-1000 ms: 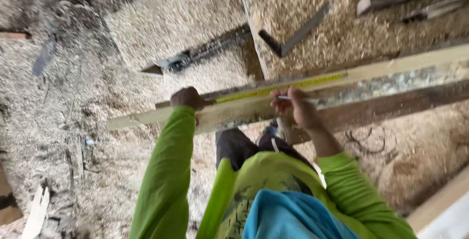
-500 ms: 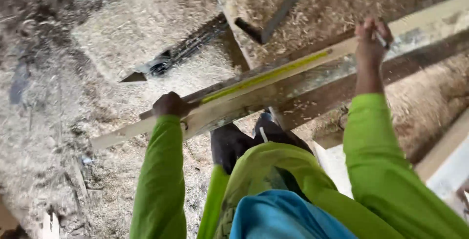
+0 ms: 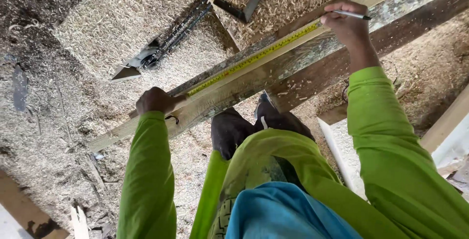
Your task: Measuring and marking a wooden plank with a square and pen.
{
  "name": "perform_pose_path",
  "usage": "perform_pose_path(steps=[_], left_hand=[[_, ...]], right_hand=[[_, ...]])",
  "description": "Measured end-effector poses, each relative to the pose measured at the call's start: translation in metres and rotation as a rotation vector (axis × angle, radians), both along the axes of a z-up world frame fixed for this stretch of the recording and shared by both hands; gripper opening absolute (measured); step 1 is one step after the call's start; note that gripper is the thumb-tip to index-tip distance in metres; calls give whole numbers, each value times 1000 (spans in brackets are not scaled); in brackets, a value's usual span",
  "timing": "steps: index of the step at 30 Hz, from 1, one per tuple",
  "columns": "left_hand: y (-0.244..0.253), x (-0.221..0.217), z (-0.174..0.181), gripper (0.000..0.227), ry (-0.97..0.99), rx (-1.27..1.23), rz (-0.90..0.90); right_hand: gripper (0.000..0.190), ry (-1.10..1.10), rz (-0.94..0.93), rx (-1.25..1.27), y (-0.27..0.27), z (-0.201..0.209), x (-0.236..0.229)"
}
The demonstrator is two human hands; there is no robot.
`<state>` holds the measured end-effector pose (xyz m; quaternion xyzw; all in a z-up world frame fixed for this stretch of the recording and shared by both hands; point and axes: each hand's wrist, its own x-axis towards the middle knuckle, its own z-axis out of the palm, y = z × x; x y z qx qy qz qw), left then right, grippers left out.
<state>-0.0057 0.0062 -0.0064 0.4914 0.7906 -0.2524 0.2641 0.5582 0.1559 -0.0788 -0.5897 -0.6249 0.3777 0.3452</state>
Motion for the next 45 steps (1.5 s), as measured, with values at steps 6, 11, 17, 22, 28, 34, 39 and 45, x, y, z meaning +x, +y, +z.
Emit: perform_pose_path(steps=[6, 11, 17, 22, 28, 34, 39, 45], left_hand=[[-3, -4, -7, 75, -4, 15, 0], [-10, -5, -9, 77, -18, 33, 28], [1, 12, 27, 84, -60, -9, 126], [7, 7, 17, 79, -83, 68, 72], [5, 7, 10, 73, -89, 93, 56], [20, -16, -16, 74, -124, 87, 121], [2, 8, -30, 85, -155, 24, -50], [3, -5, -8, 85, -70, 44, -75]], right_hand=[[16, 79, 49, 78, -1, -14, 7], [27, 164, -117, -76, -15, -16, 5], [27, 58, -98, -98, -7, -28, 3], [28, 86, -68, -95, -1, -9, -2], [28, 35, -71, -111, 1, -1, -3], [26, 103, -88, -115, 4, -5, -6], [31, 134, -14, 9, 9, -70, 33], [25, 102, -55, -79, 11, -48, 23]])
